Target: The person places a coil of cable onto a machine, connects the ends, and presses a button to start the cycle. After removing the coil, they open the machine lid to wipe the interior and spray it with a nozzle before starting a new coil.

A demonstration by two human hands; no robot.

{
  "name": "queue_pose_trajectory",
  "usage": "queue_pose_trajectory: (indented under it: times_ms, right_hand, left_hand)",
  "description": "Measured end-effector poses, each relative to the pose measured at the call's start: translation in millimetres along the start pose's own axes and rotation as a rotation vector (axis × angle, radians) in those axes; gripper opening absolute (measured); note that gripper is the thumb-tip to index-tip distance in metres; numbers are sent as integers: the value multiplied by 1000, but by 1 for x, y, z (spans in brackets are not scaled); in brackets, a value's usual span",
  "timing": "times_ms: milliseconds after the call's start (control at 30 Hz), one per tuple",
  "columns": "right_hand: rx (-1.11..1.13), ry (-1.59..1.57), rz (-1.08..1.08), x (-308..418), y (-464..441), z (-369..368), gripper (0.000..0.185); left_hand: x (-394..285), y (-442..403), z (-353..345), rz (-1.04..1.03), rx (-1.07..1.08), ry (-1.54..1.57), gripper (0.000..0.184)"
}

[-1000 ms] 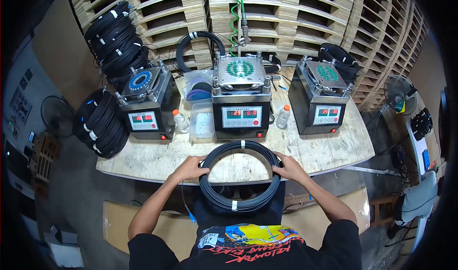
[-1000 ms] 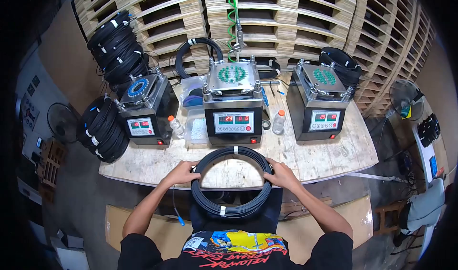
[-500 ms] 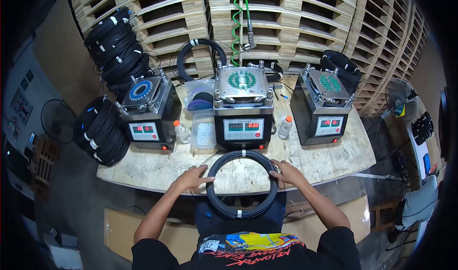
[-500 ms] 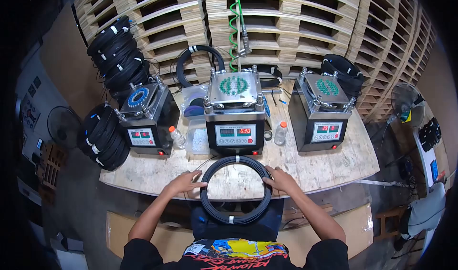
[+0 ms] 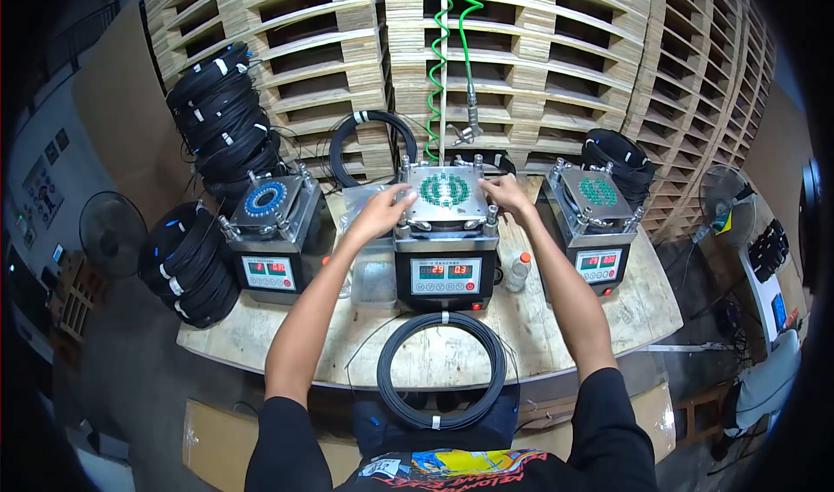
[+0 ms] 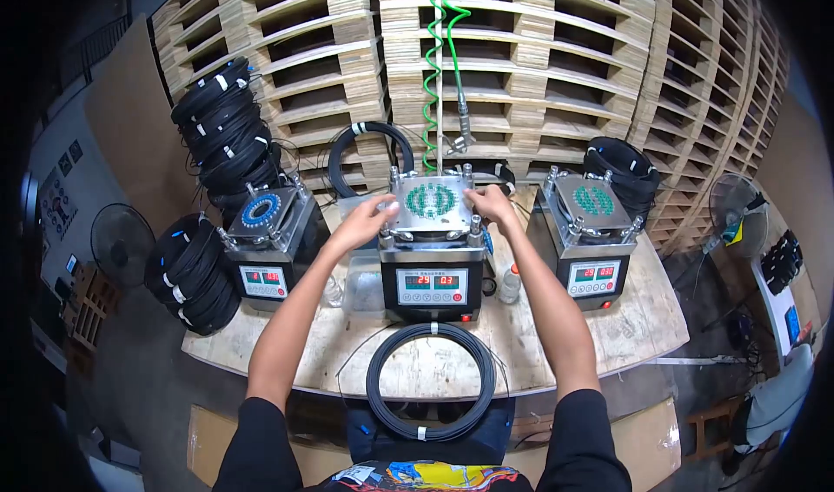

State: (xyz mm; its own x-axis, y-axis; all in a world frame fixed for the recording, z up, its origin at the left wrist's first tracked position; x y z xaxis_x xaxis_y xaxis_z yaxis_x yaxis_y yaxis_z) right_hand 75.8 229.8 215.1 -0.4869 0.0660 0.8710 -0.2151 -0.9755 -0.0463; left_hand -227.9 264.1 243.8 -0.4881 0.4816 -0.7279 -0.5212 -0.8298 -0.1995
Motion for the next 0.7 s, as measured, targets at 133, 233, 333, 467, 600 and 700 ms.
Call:
queue_pose_trajectory:
  times_ms: [133,233,333,467,600,700]
  right_hand:
    - [-73,-46,129,-7,-10,-13,27]
    - [-144,-440,62,6,3,-11,29]
    - [-179,-721,28,47,17,-3,14]
    - [-135,-850,122,78,6,-11,23]
    - [-104,-890,123,100,-11,-33,29]
    - [-137,-783,136,114,-27,-53,25]
  left_hand:
    - [-9,-2,-5,54,21,169,63]
    - [-20,8,5,117,72,243,67]
    - [-14,8,2,3,108,271,73]
    - [-1,-5,0,55,82,242,62]
    - [-10,-6,13,-371,-322,-188,30]
    - [-5,-9,14,-392,-352,-223,22]
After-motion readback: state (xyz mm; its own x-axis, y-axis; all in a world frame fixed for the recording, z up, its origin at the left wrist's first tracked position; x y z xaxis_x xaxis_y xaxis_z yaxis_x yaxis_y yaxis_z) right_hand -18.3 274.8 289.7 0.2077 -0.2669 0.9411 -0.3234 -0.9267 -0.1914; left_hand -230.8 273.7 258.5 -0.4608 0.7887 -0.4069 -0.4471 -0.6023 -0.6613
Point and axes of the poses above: each hand's wrist, its own y-axis away from the middle knuckle, its own z-axis out of the back of the hand, x = y × z, the point moved 4 cm from there along -y, towards the middle knuckle, and after that the axes turned 3 degrees about z, right-handed, at the moved point
